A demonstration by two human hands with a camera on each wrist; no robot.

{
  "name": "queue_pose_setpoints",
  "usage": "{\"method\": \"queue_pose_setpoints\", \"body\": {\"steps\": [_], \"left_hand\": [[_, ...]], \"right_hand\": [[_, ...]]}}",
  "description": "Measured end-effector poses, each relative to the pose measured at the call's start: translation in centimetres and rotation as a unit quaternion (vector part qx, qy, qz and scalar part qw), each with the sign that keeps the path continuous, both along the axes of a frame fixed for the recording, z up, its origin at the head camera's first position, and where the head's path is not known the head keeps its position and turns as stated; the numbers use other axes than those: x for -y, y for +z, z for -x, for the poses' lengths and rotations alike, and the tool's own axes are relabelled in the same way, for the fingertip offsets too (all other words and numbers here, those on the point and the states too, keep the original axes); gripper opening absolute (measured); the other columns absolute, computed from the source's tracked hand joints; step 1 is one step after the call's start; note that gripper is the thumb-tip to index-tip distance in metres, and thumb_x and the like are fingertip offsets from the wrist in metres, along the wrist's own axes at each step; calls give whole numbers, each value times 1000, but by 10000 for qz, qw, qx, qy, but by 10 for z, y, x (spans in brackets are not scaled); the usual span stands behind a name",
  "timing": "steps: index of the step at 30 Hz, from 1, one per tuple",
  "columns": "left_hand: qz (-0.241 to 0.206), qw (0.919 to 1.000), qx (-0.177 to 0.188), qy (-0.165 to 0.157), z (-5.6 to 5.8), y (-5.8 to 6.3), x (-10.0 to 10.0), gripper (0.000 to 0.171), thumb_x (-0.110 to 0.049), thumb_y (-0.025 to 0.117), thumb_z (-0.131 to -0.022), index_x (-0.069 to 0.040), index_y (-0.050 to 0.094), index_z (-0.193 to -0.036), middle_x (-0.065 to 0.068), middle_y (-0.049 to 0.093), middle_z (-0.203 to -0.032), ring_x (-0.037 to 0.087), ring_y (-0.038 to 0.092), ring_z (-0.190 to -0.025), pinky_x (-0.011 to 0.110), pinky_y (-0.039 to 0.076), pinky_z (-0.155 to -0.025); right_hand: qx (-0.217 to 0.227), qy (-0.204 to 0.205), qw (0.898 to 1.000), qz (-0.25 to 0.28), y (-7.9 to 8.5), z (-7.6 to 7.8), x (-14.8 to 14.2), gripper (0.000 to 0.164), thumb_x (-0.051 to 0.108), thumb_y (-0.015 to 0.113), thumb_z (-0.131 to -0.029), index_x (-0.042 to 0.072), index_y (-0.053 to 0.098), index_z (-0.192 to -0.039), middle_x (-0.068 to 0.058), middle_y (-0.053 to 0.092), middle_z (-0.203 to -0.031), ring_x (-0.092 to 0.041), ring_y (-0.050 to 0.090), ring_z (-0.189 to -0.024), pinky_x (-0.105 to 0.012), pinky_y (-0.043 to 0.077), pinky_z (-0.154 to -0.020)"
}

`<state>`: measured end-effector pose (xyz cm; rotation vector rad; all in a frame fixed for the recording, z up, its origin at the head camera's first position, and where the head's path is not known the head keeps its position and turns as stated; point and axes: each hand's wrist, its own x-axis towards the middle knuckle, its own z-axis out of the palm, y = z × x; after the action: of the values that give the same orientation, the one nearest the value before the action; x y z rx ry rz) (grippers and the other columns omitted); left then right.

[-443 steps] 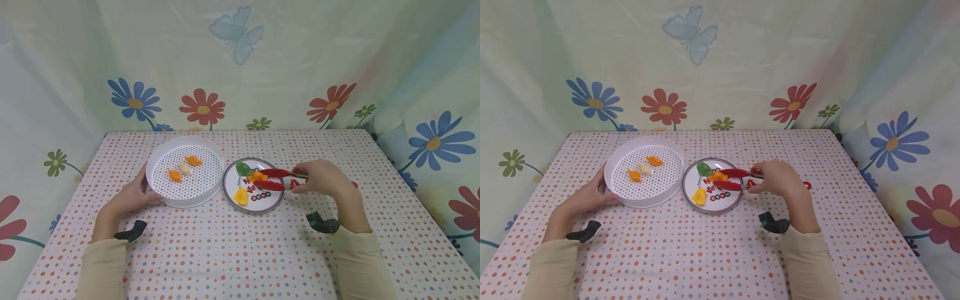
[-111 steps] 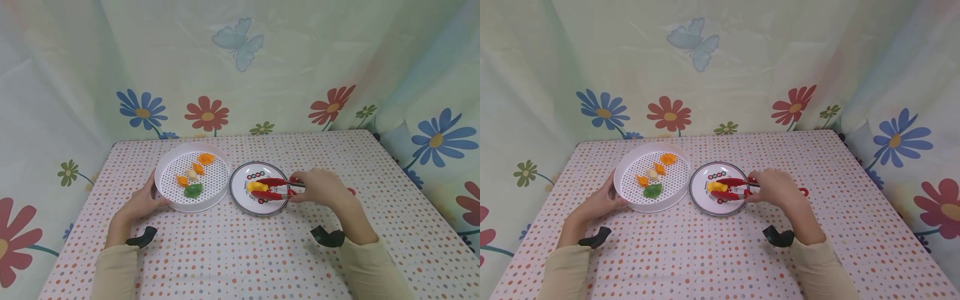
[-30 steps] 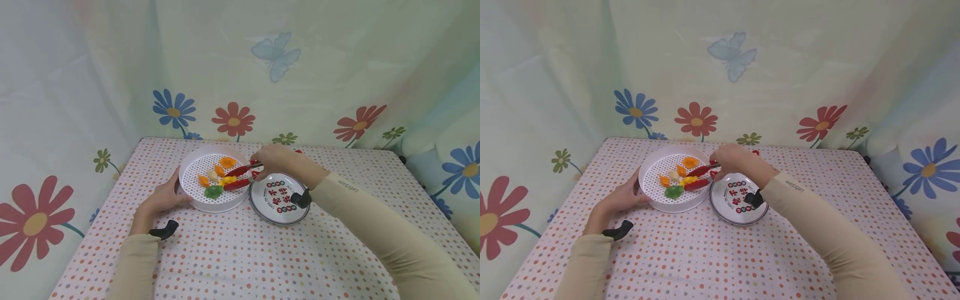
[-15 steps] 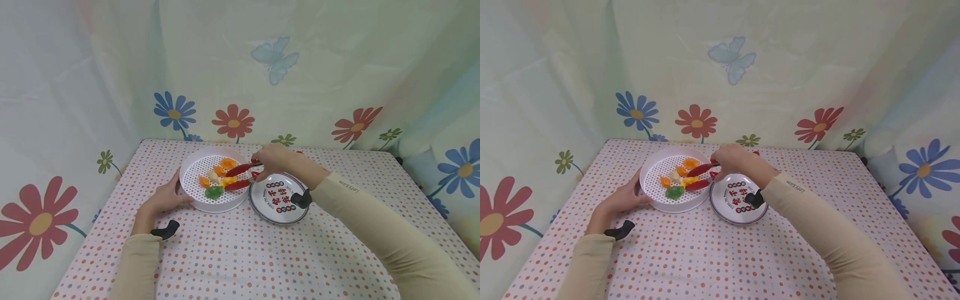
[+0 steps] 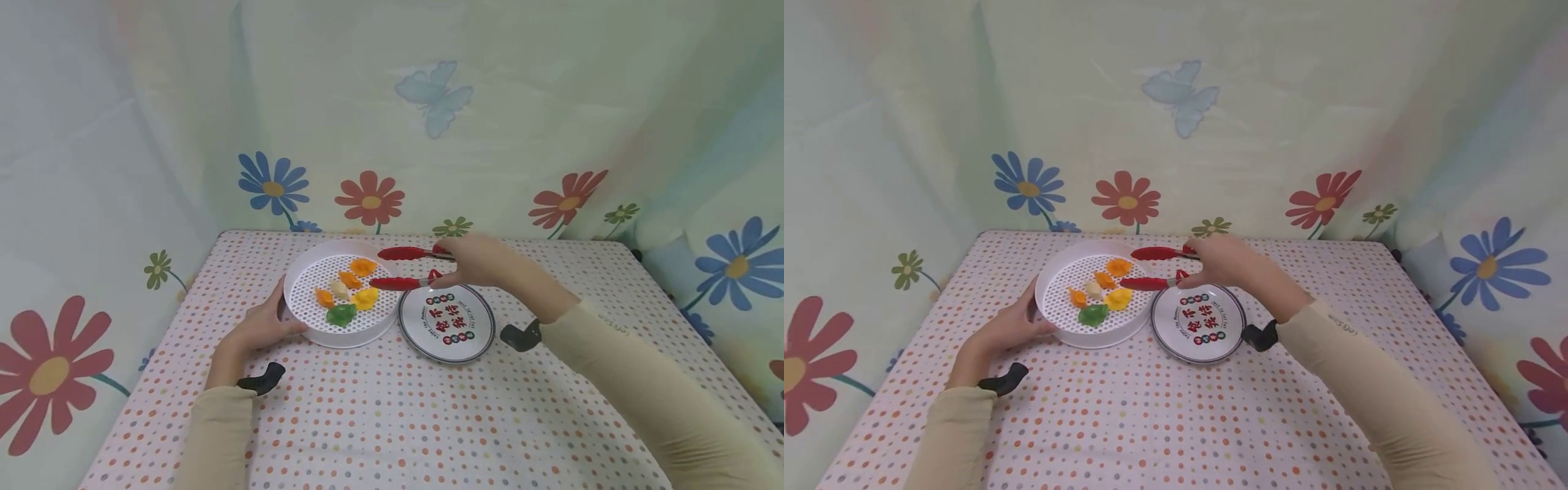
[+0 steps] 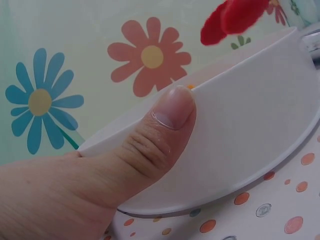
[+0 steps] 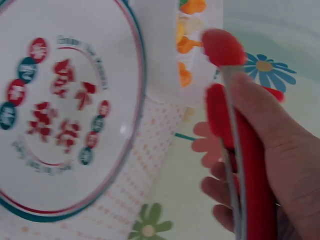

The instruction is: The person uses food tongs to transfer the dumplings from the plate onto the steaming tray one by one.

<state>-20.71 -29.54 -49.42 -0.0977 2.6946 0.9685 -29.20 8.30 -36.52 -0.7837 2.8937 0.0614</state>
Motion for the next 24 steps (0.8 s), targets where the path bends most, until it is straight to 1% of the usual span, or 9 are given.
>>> {"method": "queue_pose_setpoints", "body": {"steps": [2, 4, 8, 10, 12, 15, 17, 19, 24], "left_hand": [[72, 10000, 34, 28, -1, 0, 2, 126, -69, 70, -68, -30, -17, -151, 14, 2, -161, 50, 10, -142, 70, 16, -108], [100, 9999, 38, 26, -2, 0, 3, 126, -69, 69, -68, -30, -17, -150, 15, 2, -161, 51, 9, -142, 71, 16, -107], [20, 10000, 18, -26, -1, 1, 1, 126, -68, 70, -68, -30, -18, -150, 14, 1, -161, 51, 8, -142, 71, 14, -107], [3, 10000, 25, -42, -1, 0, 1, 127, -69, 70, -68, -30, -18, -150, 14, 1, -161, 51, 8, -142, 71, 14, -107], [-19, 10000, 38, -51, -1, 0, 1, 127, -69, 70, -67, -30, -19, -150, 13, 1, -161, 51, 8, -142, 71, 14, -108], [-15, 9999, -61, -94, -1, -1, 3, 127, -70, 70, -67, -31, -18, -150, 12, 1, -161, 51, 9, -142, 71, 14, -107], [-30, 9998, -148, -140, -1, -1, 4, 126, -69, 70, -68, -32, -18, -150, 12, 1, -161, 51, 8, -142, 72, 14, -107], [-15, 9996, -207, -175, 0, 0, 4, 125, -69, 69, -68, -32, -17, -150, 12, 2, -161, 52, 9, -141, 72, 14, -106], [-24, 9996, -164, -221, 1, 0, 2, 127, -69, 70, -67, -31, -18, -150, 12, 1, -161, 51, 9, -142, 72, 14, -106]], "right_hand": [[21, -351, 9982, 486, -10, -6, -10, 89, 61, 72, -72, 8, 47, -138, -15, 59, -130, -33, 58, -116, -49, 50, -94], [-63, -678, 9925, 1016, -23, -15, -20, 89, 59, 73, -72, 5, 47, -138, -17, 58, -131, -34, 56, -118, -49, 50, -95], [-541, -1209, 9766, 1694, -47, -38, -40, 84, 53, 77, -71, 1, 52, -132, -21, 53, -132, -37, 54, -117, -49, 50, -94], [-784, -1372, 9711, 1791, -59, -50, -47, 81, 51, 79, -70, 0, 55, -128, -21, 54, -125, -35, 56, -107, -46, 54, -88], [-858, -1519, 9670, 1858, -69, -59, -51, 80, 50, 81, -68, -1, 57, -125, -20, 54, -115, -31, 56, -92, -40, 57, -75], [-847, -1722, 9629, 1897, -81, -70, -52, 81, 51, 81, -68, -3, 58, -123, -17, 54, -103, -25, 51, -80, -31, 49, -61], [-783, -1865, 9602, 1928, -87, -74, -52, 83, 50, 80, -69, -3, 55, -126, -17, 53, -102, -24, 48, -80, -28, 45, -60], [-745, -1963, 9578, 1961, -91, -76, -53, 85, 49, 80, -70, -4, 52, -130, -17, 53, -105, -24, 48, -83, -29, 45, -64], [-636, -2042, 9568, 1968, -102, -82, -57, 92, 50, 79, -71, -4, 44, -136, -18, 52, -106, -24, 48, -85, -30, 43, -66]]}}
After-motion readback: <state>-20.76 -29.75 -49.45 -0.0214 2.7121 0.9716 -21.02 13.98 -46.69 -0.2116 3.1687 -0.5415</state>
